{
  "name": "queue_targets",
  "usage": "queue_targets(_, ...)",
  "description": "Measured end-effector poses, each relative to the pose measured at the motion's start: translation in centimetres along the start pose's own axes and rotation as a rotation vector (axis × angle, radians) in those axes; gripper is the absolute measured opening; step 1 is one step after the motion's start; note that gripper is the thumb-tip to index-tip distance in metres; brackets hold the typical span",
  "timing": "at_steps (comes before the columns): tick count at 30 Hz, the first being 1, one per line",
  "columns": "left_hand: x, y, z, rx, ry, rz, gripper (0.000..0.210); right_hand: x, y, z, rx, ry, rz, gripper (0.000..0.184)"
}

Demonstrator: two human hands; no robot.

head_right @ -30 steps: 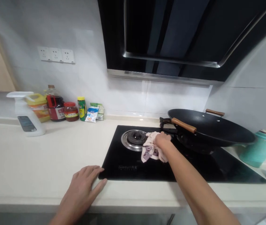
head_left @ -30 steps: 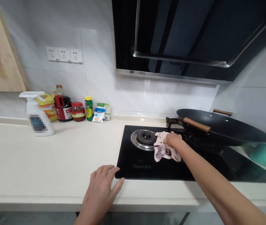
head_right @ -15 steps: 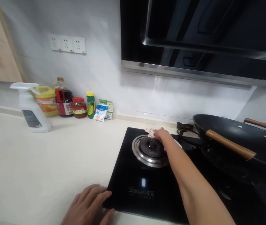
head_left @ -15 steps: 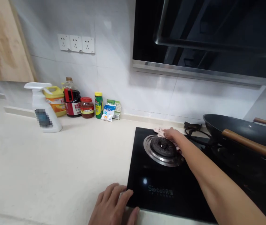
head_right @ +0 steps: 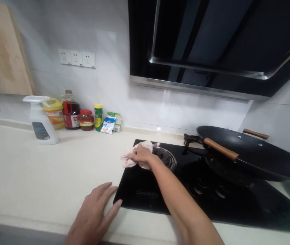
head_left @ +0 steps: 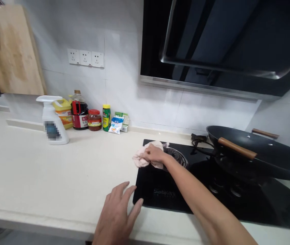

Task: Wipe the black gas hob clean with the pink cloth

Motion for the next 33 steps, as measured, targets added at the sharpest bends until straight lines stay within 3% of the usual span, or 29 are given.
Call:
queue_targets(4,-0.2,-0.1,0.1,0.009,-0.065,0.068,0.041,5.2,-2.2,-2.4,0.008,0.130,0.165,0.060)
queue_targets(8,-0.4,-0.4,0.3,0.027,-0.126,0.105,0.043,11.6,-2.3,-3.5,0.017,0.210,0.204,0.057)
queue_targets(13,-0.9,0.4,1.0,-0.006,-0.238,0.075,0.039,20.4,0.4,-2.8,-0.051,0.214,0.183,0.044)
queue_targets(17,-1.2,1.1,1.6,-0.031,-0.286,0.085,0.039,24.5,3.6,-2.6,-0.090,0.216,0.060,0.039)
queue_targets(22,-1.3,1.1,1.5,-0.021,-0.307,0.121,0.040,24.1,5.0,-2.4,0.121,0.193,-0.146,0.033)
queue_targets(27,-1.2,0.7,1.3,0.001,-0.279,0.111,0.042,22.0,5.8,-0.1,-0.030,-0.022,-0.111,0.040)
queue_targets(33,-1.0,0.0,0.7,0.009,-0.269,0.123,0.042,17.1,12.1,3.1,-0.074,-0.121,-0.277,0.050)
Point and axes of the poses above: each hand's wrist, its own x-axis away from the middle knuckle, its own z-axis out of the back of the hand, y = z × x, the point moved 2 cm from there along -x, towards the middle knuckle, and after that the axes turned 4 degrees about -y, right-handed, at the moved point
